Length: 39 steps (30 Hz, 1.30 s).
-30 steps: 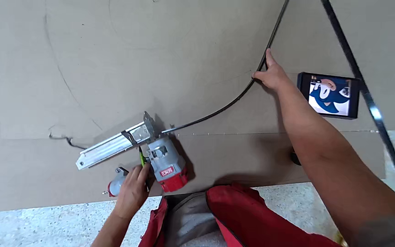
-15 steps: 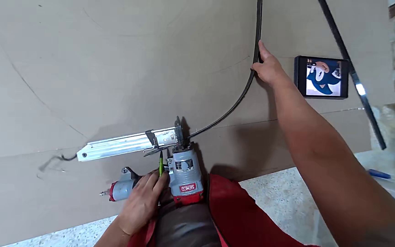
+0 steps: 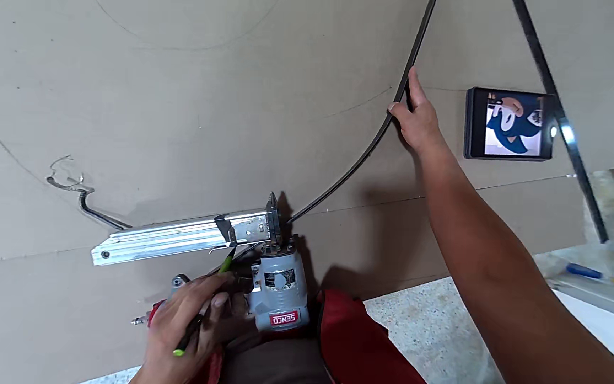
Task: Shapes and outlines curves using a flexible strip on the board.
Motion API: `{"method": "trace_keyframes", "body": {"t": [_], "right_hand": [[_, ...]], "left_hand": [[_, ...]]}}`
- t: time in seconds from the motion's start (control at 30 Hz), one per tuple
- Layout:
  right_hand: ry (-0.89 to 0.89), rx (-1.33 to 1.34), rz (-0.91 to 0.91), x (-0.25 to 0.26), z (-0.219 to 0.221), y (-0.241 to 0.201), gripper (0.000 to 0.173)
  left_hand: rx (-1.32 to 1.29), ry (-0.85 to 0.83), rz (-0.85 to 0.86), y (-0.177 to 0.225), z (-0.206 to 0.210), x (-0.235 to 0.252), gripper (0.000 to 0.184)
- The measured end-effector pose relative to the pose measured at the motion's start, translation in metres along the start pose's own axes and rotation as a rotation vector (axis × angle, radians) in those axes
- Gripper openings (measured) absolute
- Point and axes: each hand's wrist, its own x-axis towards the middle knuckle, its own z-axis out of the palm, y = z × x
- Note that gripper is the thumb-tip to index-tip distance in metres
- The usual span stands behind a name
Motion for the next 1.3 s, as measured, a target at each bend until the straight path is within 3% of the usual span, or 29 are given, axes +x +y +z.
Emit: {"method": "trace_keyframes", "body": {"t": [0.13, 0.2, 0.33, 0.4, 0.53, 0.67, 0.87, 0.93, 1.07, 1.2, 1.3], "right_hand": [[0.005, 0.018, -0.012, -0.001, 0.001, 0.006, 0.084], [-0.005, 0.020, -0.012, -0.003, 0.000, 0.006, 0.084], [-0.035, 0.082, -0.079, -0.012, -0.003, 0.010, 0.086], [-0.011, 0.146, -0.098, -0.013, -0.001, 0.011, 0.090], [0.033, 0.052, -0.070, -0.012, 0.000, 0.006, 0.107], [0.046, -0.018, -0.061, -0.012, -0.001, 0.002, 0.097], [0.173, 0.046, -0.113, -0.003, 0.012, 0.004, 0.070], [0.231, -0.008, -0.165, -0.003, 0.017, 0.008, 0.072], [0.132, -0.151, -0.203, 0.001, 0.010, 0.004, 0.092], [0.072, -0.226, -0.188, 0.008, 0.000, 0.006, 0.082], [0.180, -0.234, -0.242, 0.009, 0.007, 0.014, 0.069]], "left_hand": [[-0.075, 0.082, -0.021, 0.017, -0.007, 0.007, 0.030], [0.012, 0.099, -0.023, 0.011, -0.009, 0.012, 0.028], [0.338, -0.048, -0.036, -0.026, 0.002, 0.039, 0.064], [0.396, -0.098, -0.012, -0.035, 0.008, 0.054, 0.073], [0.346, -0.129, 0.091, -0.039, 0.020, 0.071, 0.060], [0.315, -0.140, 0.151, -0.043, 0.027, 0.071, 0.048], [0.311, -0.144, 0.157, -0.047, 0.027, 0.072, 0.048], [0.310, -0.146, 0.158, -0.047, 0.028, 0.073, 0.049], [0.308, -0.122, 0.184, -0.053, 0.029, 0.072, 0.048], [0.317, -0.121, 0.199, -0.057, 0.032, 0.072, 0.045], [0.335, -0.129, 0.194, -0.057, 0.032, 0.071, 0.045]]}}
